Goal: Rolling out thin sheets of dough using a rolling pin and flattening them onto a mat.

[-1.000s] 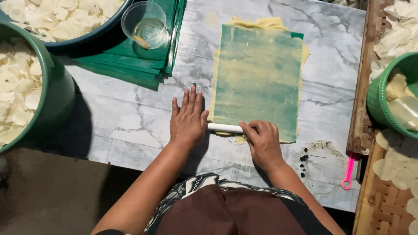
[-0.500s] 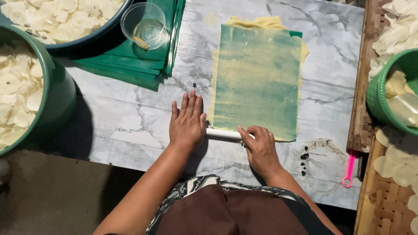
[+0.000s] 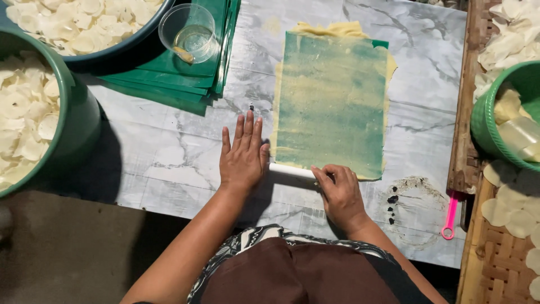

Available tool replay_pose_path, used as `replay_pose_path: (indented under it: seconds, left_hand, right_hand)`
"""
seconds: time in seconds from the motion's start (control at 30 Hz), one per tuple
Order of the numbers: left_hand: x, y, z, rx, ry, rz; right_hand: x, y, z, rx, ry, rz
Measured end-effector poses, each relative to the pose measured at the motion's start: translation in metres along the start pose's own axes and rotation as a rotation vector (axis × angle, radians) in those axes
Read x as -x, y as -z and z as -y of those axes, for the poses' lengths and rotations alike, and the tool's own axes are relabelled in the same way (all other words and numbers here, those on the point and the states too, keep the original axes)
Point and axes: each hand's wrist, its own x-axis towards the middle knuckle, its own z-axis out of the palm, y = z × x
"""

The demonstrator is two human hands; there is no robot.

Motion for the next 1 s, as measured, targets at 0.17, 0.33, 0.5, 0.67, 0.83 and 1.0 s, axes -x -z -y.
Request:
replay_pose_path:
  seconds: [0.17, 0.33, 0.5, 0.67, 0.83, 1.0]
  left_hand:
    - [-0.017, -0.013, 0.003, 0.011, 0.047, 0.095]
    - [-0.031, -0.01, 0.002, 0.016, 0.058, 0.086]
    - [0.007, -0.01, 0.002, -0.014, 0.022, 0.075]
    - [-0.01, -0.009, 0.003, -0.009, 0.078, 0.149]
    - [-0.002, -0.007, 0.003, 0.005, 0.068, 0.13]
    - [0.052, -0.03, 0.016, 0.076, -0.168, -0.209]
  right_hand:
    - [-0.01, -0.006, -0.003, 0.057, -0.061, 0.169]
    - [-0.031, -0.008, -0.002, 0.073, -0.167, 0.373]
    - [0.004, 0.002, 0.019, 0.123, -0.138, 0.403]
    - [-0.002, -0.017, 0.0, 0.141, -0.136, 0.396]
    - [-0.007, -0.012, 0.008, 0.112, -0.163, 0.356]
    - [0.017, 0.013, 0.024, 0.008, -0.06, 0.227]
